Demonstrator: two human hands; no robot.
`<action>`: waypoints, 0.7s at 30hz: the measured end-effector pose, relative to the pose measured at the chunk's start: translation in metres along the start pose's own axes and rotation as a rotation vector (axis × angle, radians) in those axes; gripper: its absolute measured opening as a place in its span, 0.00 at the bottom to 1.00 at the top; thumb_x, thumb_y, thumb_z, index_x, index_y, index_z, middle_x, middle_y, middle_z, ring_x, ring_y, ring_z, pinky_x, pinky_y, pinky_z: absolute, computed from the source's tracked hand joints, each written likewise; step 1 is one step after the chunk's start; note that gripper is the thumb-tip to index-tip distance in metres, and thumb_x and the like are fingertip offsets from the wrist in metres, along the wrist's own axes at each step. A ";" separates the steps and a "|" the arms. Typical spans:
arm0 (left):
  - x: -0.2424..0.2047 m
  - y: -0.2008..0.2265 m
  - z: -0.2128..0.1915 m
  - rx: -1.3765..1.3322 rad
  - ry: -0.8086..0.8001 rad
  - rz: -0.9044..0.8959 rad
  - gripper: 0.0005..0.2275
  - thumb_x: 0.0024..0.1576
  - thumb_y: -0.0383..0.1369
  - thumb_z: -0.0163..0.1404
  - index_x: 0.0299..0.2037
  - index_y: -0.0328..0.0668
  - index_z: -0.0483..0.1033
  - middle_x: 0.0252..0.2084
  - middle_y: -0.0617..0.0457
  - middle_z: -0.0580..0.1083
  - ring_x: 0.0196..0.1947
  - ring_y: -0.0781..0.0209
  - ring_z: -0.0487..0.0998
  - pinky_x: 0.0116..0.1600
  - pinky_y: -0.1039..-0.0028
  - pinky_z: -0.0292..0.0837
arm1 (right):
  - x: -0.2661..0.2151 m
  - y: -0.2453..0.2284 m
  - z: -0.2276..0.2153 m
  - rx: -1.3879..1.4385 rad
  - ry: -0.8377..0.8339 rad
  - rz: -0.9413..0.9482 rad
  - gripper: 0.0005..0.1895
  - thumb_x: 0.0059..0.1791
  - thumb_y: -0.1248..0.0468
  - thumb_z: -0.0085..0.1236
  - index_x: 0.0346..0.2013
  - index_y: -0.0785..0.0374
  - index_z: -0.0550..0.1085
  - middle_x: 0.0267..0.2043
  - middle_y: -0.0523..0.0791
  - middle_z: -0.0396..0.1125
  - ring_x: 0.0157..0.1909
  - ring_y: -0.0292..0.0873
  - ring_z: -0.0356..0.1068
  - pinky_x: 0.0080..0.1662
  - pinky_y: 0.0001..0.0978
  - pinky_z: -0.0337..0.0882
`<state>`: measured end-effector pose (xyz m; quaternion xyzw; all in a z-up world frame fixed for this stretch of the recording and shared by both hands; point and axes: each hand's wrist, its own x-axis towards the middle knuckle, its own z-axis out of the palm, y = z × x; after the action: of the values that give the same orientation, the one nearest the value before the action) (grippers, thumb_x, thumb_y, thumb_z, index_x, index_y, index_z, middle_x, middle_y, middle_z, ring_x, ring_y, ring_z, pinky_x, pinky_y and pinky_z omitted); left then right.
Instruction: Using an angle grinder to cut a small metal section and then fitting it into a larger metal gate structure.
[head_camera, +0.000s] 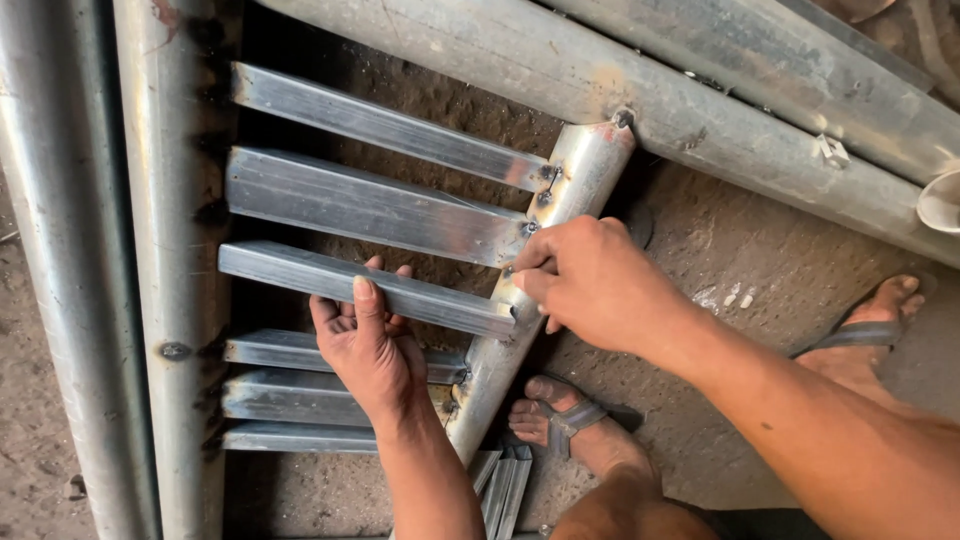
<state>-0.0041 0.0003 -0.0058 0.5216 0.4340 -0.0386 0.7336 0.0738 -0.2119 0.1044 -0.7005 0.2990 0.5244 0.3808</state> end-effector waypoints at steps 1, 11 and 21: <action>0.000 0.000 0.000 0.004 -0.003 0.001 0.19 0.60 0.29 0.57 0.58 0.37 0.64 0.48 0.32 0.77 0.40 0.38 0.84 0.46 0.54 0.86 | 0.000 0.001 -0.001 0.005 0.001 -0.001 0.16 0.44 0.66 0.53 0.43 0.66 0.82 0.23 0.50 0.77 0.23 0.42 0.79 0.37 0.35 0.77; -0.001 0.000 0.001 0.009 0.027 0.005 0.20 0.60 0.30 0.57 0.61 0.39 0.65 0.49 0.34 0.77 0.39 0.40 0.85 0.43 0.60 0.86 | -0.002 0.012 -0.012 0.058 0.000 -0.050 0.16 0.46 0.67 0.51 0.45 0.69 0.80 0.24 0.49 0.77 0.24 0.42 0.79 0.36 0.35 0.77; -0.003 -0.001 0.001 0.052 0.041 0.003 0.21 0.61 0.32 0.56 0.62 0.40 0.64 0.49 0.35 0.77 0.42 0.41 0.85 0.45 0.60 0.86 | 0.006 0.032 -0.001 0.113 -0.048 -0.119 0.14 0.47 0.68 0.51 0.42 0.69 0.81 0.20 0.49 0.76 0.20 0.41 0.77 0.35 0.34 0.76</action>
<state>-0.0062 -0.0023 -0.0045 0.5417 0.4469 -0.0382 0.7109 0.0498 -0.2303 0.0922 -0.6814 0.2768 0.4999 0.4574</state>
